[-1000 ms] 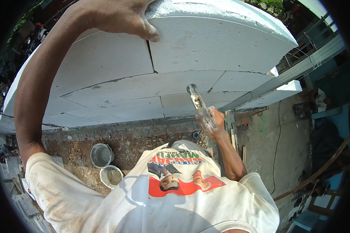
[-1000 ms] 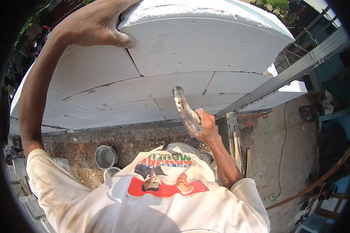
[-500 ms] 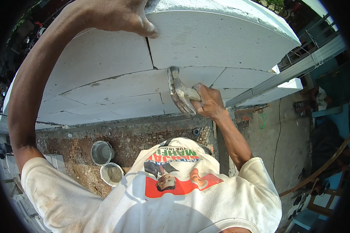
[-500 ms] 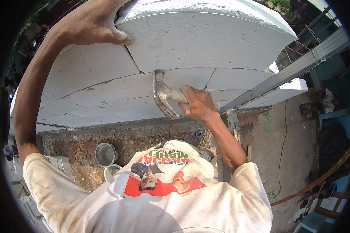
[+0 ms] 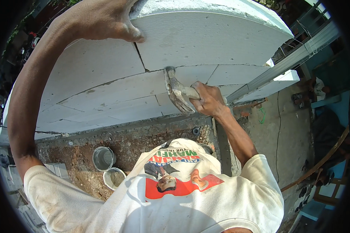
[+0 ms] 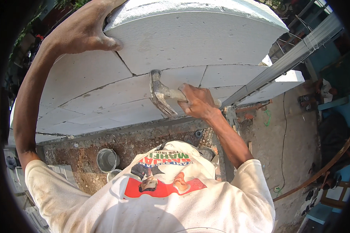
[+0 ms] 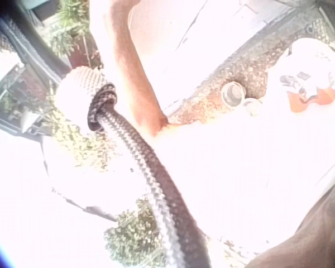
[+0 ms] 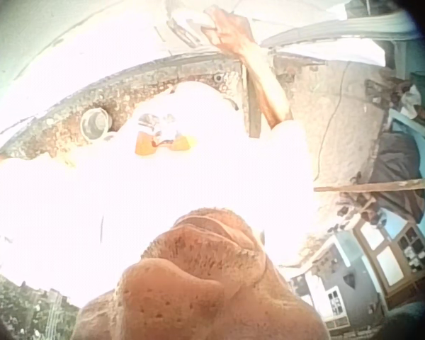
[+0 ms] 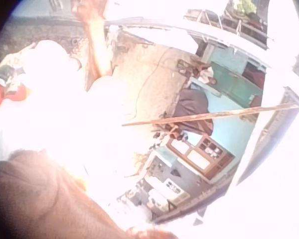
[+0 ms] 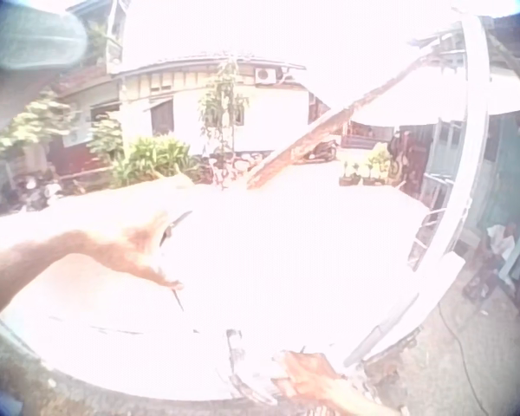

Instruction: The person applies mortar to a wall and places a white brick by hand. They use a trowel to spread the mortar and a hammer to tap the brick into place.

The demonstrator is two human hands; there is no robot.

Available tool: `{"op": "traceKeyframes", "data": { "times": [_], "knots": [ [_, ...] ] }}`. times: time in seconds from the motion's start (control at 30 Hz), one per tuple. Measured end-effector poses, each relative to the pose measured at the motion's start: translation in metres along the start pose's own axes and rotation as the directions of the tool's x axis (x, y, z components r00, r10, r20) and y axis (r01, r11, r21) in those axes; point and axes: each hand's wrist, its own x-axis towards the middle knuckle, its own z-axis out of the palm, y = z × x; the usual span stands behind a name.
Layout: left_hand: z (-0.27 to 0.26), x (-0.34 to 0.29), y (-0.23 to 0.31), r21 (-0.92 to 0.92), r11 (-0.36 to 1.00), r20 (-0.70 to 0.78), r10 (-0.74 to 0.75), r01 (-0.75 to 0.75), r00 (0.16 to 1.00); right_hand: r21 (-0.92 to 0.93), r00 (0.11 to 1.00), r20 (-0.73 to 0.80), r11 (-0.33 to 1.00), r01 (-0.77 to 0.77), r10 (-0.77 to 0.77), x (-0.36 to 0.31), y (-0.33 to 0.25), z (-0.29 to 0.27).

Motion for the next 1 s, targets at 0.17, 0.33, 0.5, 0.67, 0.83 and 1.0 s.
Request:
{"op": "traceKeyframes", "data": {
  "times": [0.17,0.33,0.5,0.67,0.83,1.0],
  "knots": [
    [0.014,0.003,0.013,0.059,0.997,-0.165,-0.038,0.048,0.986,0.375,0.994,-0.106,0.927,0.022,0.020,-0.005,-0.048,-0.066],
    [0.005,-0.006,0.026,0.109,0.984,-0.128,-0.129,0.144,0.983,0.401,0.962,-0.251,0.916,0.004,0.106,0.029,-0.086,-0.181],
    [-0.002,-0.001,0.038,0.123,0.976,-0.062,-0.173,0.180,0.983,0.491,0.954,-0.277,0.870,0.040,0.112,0.090,-0.099,-0.260],
    [-0.001,-0.004,0.040,0.105,0.980,-0.103,-0.158,0.169,0.982,0.127,0.889,0.140,0.883,-0.452,0.435,0.126,-0.137,-0.292],
    [-0.001,0.001,0.044,0.098,0.983,-0.085,-0.150,0.158,0.985,0.306,0.895,0.102,0.843,-0.443,0.434,0.129,-0.132,-0.291],
    [-0.008,-0.005,0.044,0.025,0.984,-0.062,-0.174,0.176,0.983,0.252,0.903,0.141,0.868,-0.428,0.405,0.129,-0.127,-0.292]
  ]
}}
